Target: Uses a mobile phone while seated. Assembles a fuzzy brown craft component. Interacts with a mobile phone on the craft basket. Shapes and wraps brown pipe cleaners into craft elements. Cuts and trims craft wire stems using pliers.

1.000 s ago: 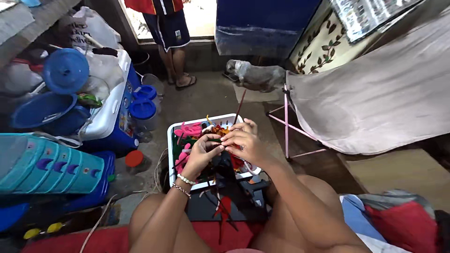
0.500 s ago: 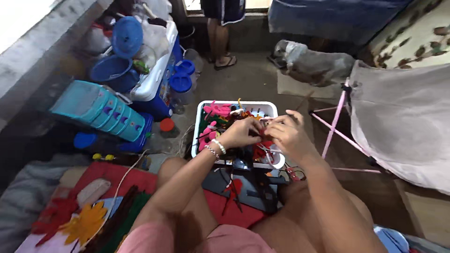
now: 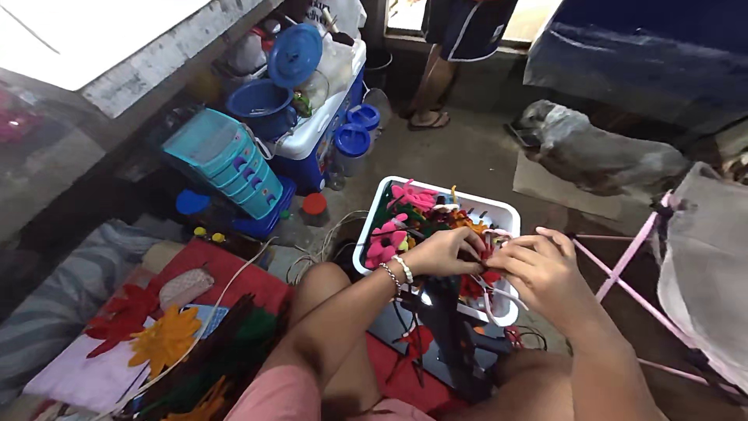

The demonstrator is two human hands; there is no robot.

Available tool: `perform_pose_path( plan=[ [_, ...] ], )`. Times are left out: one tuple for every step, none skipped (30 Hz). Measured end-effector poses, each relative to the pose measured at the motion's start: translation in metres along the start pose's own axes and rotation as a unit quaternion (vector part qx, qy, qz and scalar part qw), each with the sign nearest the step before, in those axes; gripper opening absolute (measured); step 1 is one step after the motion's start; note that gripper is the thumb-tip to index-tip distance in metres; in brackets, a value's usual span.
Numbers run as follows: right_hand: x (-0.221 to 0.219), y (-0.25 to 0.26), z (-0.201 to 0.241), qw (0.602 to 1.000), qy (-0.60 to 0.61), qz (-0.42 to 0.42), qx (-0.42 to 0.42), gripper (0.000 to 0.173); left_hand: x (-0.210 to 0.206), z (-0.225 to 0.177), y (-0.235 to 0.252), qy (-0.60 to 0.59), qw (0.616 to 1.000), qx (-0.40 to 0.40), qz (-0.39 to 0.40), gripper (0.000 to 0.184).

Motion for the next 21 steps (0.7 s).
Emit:
perform_pose_path(
  plan=[
    [0.000,0.003,0.001,1.000,-0.002,-0.001,-0.001,0.023,0.003,0.000,-0.001,-0.005,1.000,0.001,-0.003,0.041],
    [0.000,0.005,0.001,1.000,-0.002,0.000,-0.001,0.022,0.005,0.000,-0.002,-0.010,1.000,0.004,-0.003,0.040],
    [0.000,0.007,0.002,1.000,-0.004,0.003,-0.001,0.021,0.006,0.001,-0.003,-0.011,1.000,0.010,0.000,0.040],
    [-0.001,0.008,0.003,1.000,-0.003,0.008,-0.001,0.020,0.005,0.002,-0.004,-0.012,1.000,0.014,0.003,0.040],
    [-0.001,0.008,0.004,1.000,-0.001,0.011,0.000,0.020,0.004,0.004,-0.005,-0.013,1.000,0.017,0.006,0.041],
    [-0.002,0.007,0.004,1.000,0.001,0.012,0.001,0.020,0.003,0.004,-0.005,-0.014,1.000,0.019,0.009,0.042],
    [-0.003,0.005,0.005,1.000,0.003,0.009,0.001,0.020,0.002,0.004,-0.006,-0.016,1.000,0.020,0.012,0.041],
    [-0.003,0.003,0.006,1.000,0.006,0.009,-0.001,0.021,0.001,0.005,-0.007,-0.019,0.999,0.021,0.016,0.041],
    [-0.003,0.000,0.006,1.000,0.009,0.009,-0.003,0.021,-0.002,0.005,-0.007,-0.021,0.999,0.022,0.022,0.041],
    [-0.004,-0.004,0.007,1.000,0.014,0.008,-0.006,0.021,-0.004,0.005,-0.008,-0.020,0.999,0.020,0.027,0.042],
    [-0.004,-0.007,0.008,1.000,0.017,0.008,-0.009,0.020,-0.007,0.006,-0.009,-0.018,0.999,0.018,0.030,0.042],
    [-0.004,-0.011,0.009,1.000,0.020,0.006,-0.011,0.020,-0.010,0.006,-0.009,-0.014,0.999,0.016,0.032,0.043],
    [-0.004,-0.014,0.010,1.000,0.024,0.006,-0.015,0.019,-0.014,0.005,-0.010,-0.007,0.999,0.013,0.035,0.042],
    [-0.003,-0.017,0.012,0.999,0.026,0.009,-0.020,0.018,-0.016,0.004,-0.010,-0.001,0.999,0.011,0.039,0.042],
    [-0.002,-0.019,0.013,0.999,0.026,0.014,-0.022,0.018,-0.019,0.002,-0.011,0.004,0.999,0.011,0.043,0.042],
    [0.000,-0.021,0.015,0.999,0.027,0.018,-0.023,0.017,-0.022,0.001,-0.012,0.009,0.999,0.009,0.047,0.042],
    [0.003,-0.022,0.017,0.999,0.026,0.024,-0.025,0.016,-0.025,-0.001,-0.012,0.011,0.999,0.008,0.049,0.042],
    [0.005,-0.023,0.019,0.999,0.025,0.031,-0.025,0.016,-0.028,-0.002,-0.012,0.012,0.998,0.007,0.053,0.041],
    [0.007,-0.024,0.021,0.999,0.024,0.036,-0.024,0.015,-0.030,-0.003,-0.012,0.013,0.998,0.008,0.057,0.042],
    [0.008,-0.024,0.023,0.999,0.025,0.041,-0.023,0.014,-0.032,-0.003,-0.012,0.014,0.998,0.011,0.063,0.042],
    [0.007,-0.025,0.024,0.998,0.029,0.045,-0.023,0.014,-0.034,-0.001,-0.012,0.016,0.997,0.013,0.070,0.043]
  ],
)
Point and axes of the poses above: each hand's wrist, its own y-axis towards the middle knuckle, its own x-axis out of the back of the hand, z = x × y, the point moved 6 cm from there along y, towards the middle knuckle, and after that the axes turned 9 degrees about x, right-handed, at the moved point
